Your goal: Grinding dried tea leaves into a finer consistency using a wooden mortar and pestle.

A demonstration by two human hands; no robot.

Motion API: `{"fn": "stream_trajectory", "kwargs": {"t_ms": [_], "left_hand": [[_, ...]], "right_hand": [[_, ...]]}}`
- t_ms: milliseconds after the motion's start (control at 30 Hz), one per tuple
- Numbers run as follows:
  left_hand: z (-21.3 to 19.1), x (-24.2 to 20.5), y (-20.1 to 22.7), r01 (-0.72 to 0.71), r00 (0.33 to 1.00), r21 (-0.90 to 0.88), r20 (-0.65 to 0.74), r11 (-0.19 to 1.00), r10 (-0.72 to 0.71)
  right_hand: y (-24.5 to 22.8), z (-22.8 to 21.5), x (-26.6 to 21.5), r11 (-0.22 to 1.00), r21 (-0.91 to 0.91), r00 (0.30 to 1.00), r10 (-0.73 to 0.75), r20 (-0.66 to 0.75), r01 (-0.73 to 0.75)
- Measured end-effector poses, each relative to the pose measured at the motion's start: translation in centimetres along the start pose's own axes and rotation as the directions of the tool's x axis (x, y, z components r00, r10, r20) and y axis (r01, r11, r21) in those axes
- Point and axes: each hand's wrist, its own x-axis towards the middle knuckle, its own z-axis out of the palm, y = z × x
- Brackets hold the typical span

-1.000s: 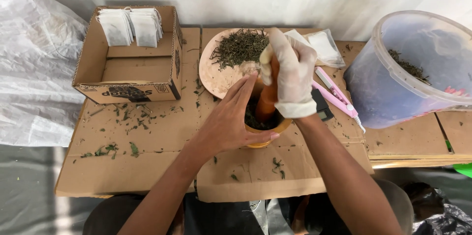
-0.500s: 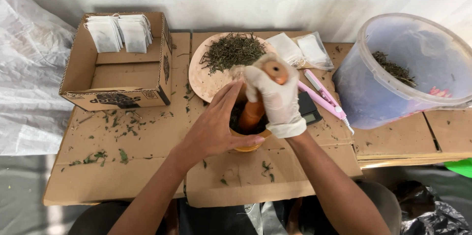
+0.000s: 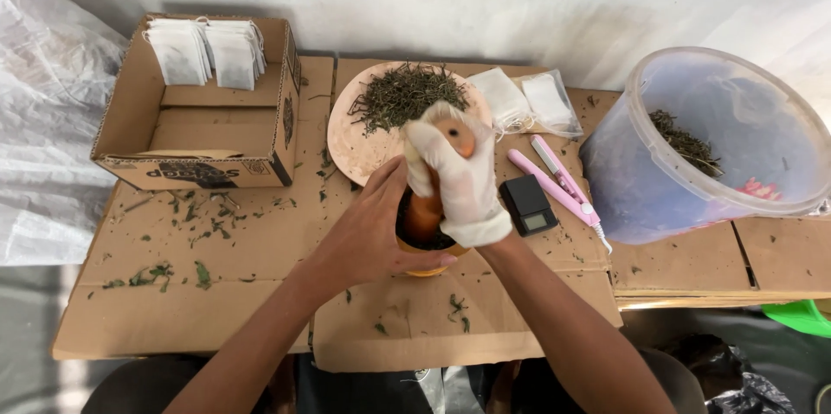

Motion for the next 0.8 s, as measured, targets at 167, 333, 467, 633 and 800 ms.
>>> {"fn": "stream_trajectory", "kwargs": {"t_ms": [167, 333, 467, 633, 800], "left_hand": [[-0.3, -0.1, 0.4, 0.000, 1.000, 0.017, 0.001, 1.000, 0.000], [-0.2, 0.0, -0.1, -0.002, 1.000, -0.009, 0.015, 1.000, 0.002], [-0.2, 0.1, 0.0, -0.005, 1.000, -0.038, -0.005, 0.999, 0.004], [-0.2, -0.2, 0.4, -0.026, 1.000, -0.040, -0.014, 0.999, 0.025], [-0.3, -0.4, 0.5, -0.032, 0.999, -0.067, -0.029, 0.997, 0.031]], "right_hand": [[-1.0, -1.5, -0.2, 0.963, -0.243, 0.992, -0.095, 0.088, 0.114], [1.5, -0.5, 2.4, 0.970, -0.197, 0.988, -0.150, -0.027, 0.142], [0.5, -1.0, 0.4, 0.987, 0.154, 0.988, -0.073, 0.138, 0.051], [-0.7, -1.3, -0.6, 0.973, -0.164, 0.955, -0.114, 0.275, 0.164], [1.5, -0.6, 2.1, 0.969, -0.188, 0.972, -0.186, -0.143, 0.158]]}}
